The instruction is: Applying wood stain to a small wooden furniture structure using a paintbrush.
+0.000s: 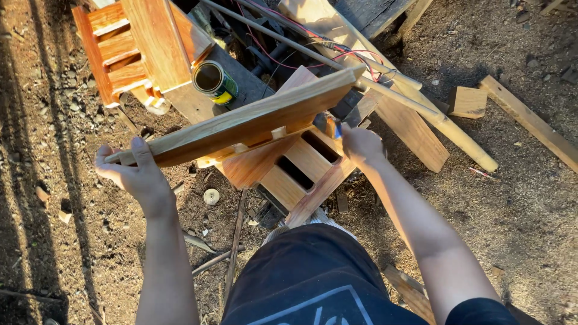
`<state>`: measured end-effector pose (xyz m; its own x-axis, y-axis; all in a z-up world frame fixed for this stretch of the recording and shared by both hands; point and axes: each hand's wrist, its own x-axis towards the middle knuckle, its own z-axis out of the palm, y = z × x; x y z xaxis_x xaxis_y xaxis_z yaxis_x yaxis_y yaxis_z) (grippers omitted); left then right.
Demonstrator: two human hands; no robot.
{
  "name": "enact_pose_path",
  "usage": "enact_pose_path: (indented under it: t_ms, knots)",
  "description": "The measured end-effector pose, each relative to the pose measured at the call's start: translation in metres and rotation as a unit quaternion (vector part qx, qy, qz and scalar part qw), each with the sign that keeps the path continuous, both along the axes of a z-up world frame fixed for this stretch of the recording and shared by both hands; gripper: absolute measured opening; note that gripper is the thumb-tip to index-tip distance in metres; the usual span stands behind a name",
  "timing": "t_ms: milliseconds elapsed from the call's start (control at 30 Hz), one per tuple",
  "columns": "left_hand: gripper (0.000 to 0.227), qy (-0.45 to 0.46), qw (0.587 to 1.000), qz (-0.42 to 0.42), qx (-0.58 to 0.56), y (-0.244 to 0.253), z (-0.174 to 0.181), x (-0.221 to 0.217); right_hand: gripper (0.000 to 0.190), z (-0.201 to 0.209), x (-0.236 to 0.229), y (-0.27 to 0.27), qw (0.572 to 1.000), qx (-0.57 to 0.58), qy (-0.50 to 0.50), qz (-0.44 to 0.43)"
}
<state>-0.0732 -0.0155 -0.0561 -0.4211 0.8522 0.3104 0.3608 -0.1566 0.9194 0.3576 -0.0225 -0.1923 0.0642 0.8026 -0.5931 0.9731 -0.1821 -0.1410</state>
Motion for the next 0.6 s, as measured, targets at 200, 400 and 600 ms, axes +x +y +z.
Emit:
enact_pose_path:
  t_ms: [200,400,600]
  knots:
    - [0.053,-0.118,0.992,0.033,-0.039,-0.009,-0.029,-0.023,0.030,0.050,0.005,0.020,0.997,0.057,-0.053,-0.023]
    - [0.053,-0.087,0.992,0.034,-0.080,-0.016,-0.028,-0.021,0.030,0.014,0.009,0.027,0.987,0.109,-0.097,0.064]
    - [0.060,-0.104,0.991,0.031,-0.076,-0.013,-0.032,-0.017,0.031,0.071,-0.010,0.039,0.997,0.057,-0.041,0.041]
